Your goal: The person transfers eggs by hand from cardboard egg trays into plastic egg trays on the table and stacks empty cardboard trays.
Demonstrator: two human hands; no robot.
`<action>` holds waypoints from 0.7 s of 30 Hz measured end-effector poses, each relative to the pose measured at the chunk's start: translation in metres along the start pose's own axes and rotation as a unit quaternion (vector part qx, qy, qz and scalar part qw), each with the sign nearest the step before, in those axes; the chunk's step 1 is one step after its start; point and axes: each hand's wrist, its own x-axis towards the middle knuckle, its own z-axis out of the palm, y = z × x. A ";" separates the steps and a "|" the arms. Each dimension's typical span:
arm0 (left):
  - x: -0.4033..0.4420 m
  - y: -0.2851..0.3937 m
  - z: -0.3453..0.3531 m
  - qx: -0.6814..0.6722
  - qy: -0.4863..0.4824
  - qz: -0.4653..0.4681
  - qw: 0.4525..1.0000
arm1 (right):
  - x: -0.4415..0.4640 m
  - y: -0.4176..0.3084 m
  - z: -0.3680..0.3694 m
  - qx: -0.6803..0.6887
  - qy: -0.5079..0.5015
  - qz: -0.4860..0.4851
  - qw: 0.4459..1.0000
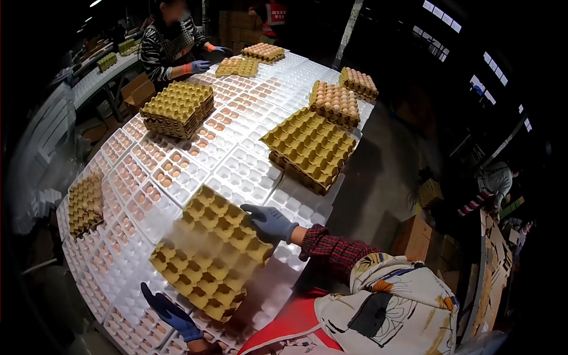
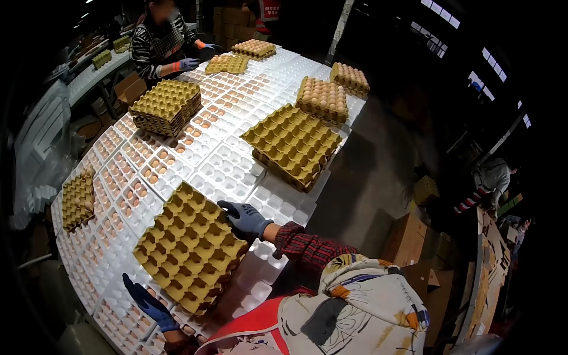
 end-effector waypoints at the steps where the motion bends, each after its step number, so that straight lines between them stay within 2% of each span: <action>1: -0.002 0.021 0.007 0.019 -0.007 0.018 1.000 | 0.001 -0.012 -0.040 0.066 0.006 0.066 0.996; 2: -0.009 0.040 0.016 0.040 -0.014 0.034 0.999 | 0.004 -0.009 -0.078 0.123 0.017 0.147 0.981; 3: -0.019 0.053 0.030 -0.029 -0.019 0.010 0.999 | 0.008 0.025 -0.113 0.166 0.083 0.101 0.977; 4: -0.030 0.064 0.040 -0.099 -0.021 -0.013 0.995 | 0.008 0.048 -0.160 0.121 0.129 0.103 0.979; 5: -0.039 0.073 0.044 0.102 -0.078 0.047 0.991 | 0.007 0.045 -0.212 0.132 0.163 0.187 0.960; 6: -0.051 0.068 0.050 0.099 -0.093 0.047 0.990 | 0.007 0.071 -0.259 0.103 0.203 0.197 0.953; 8: -0.078 0.062 0.066 0.035 -0.105 -0.006 0.994 | 0.015 0.158 -0.335 0.079 0.290 0.116 0.947; 9: -0.088 0.077 0.076 0.094 -0.111 -0.008 0.989 | 0.015 0.166 -0.363 0.063 0.275 0.163 0.946; 11: -0.106 0.079 0.097 0.089 -0.115 -0.025 0.989 | 0.027 0.186 -0.395 0.048 0.254 0.206 0.944; 13: -0.123 0.083 0.122 0.097 -0.113 -0.003 0.989 | 0.048 0.219 -0.396 -0.050 0.206 0.242 0.947; 14: -0.130 0.069 0.126 0.094 -0.111 -0.016 0.989 | 0.058 0.230 -0.391 -0.162 0.162 0.235 0.945; 16: -0.136 0.095 0.145 0.146 -0.124 -0.012 0.981 | 0.075 0.229 -0.371 -0.376 0.098 0.187 0.902; 17: -0.140 0.092 0.146 0.187 -0.121 -0.004 0.975 | 0.080 0.200 -0.368 -0.333 0.051 0.268 0.903; 18: -0.144 0.092 0.146 0.175 -0.121 -0.032 0.977 | 0.092 0.196 -0.363 -0.392 0.051 0.304 0.867; 19: -0.155 0.063 0.146 0.214 -0.102 -0.081 0.968 | 0.087 0.193 -0.364 -0.443 0.047 0.245 0.861; 20: -0.168 0.041 0.134 0.259 -0.077 -0.133 0.954 | 0.091 0.188 -0.362 -0.467 0.046 0.272 0.840; 21: -0.162 0.058 0.132 0.271 -0.092 -0.034 0.958 | 0.095 0.182 -0.359 -0.545 0.038 0.266 0.794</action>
